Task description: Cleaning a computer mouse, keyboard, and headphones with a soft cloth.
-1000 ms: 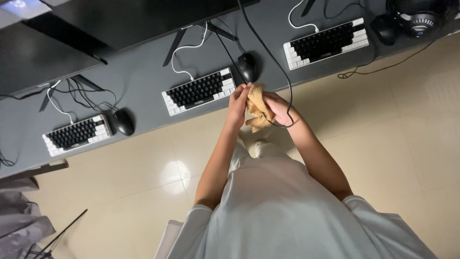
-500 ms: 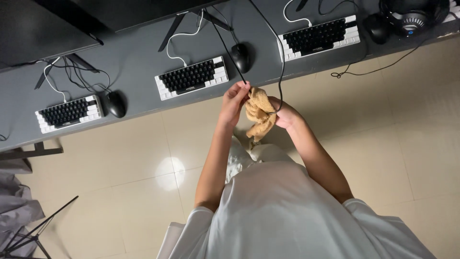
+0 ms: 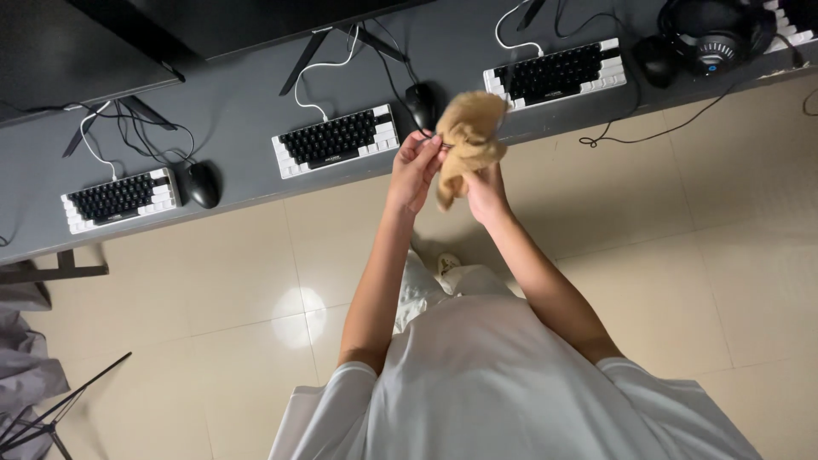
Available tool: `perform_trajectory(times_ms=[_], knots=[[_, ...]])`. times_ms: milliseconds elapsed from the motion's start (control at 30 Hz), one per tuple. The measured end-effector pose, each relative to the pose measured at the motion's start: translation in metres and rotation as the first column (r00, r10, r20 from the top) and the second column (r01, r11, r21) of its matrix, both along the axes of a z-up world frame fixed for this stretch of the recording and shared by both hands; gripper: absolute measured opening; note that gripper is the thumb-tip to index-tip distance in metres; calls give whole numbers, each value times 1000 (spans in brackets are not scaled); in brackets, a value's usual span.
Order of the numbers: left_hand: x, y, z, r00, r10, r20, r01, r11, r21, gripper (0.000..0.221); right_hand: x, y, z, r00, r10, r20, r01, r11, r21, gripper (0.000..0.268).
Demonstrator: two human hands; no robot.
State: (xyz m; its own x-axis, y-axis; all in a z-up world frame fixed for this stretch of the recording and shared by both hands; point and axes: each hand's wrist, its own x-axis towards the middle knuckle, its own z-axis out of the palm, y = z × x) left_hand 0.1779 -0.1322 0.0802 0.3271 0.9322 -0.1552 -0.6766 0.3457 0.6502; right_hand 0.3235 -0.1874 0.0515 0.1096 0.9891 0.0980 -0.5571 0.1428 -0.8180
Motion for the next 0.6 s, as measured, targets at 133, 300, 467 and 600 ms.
perform_trajectory(times_ms=[133,300,467,600], knots=[[-4,0,-7,999,6,48,-10,997,72,6,0,22,-8,966,-143,214,159,985,-62,26],[-11,-5,3,990,90,110,-90,996,-2,13,-4,29,22,956,-230,183,244,968,-56,23],[-32,6,-44,984,148,103,-147,989,-18,19,-1,42,33,964,-213,159,216,976,0,23],[-50,19,-104,972,234,-3,-233,965,-119,34,3,48,61,953,-229,201,215,973,86,23]])
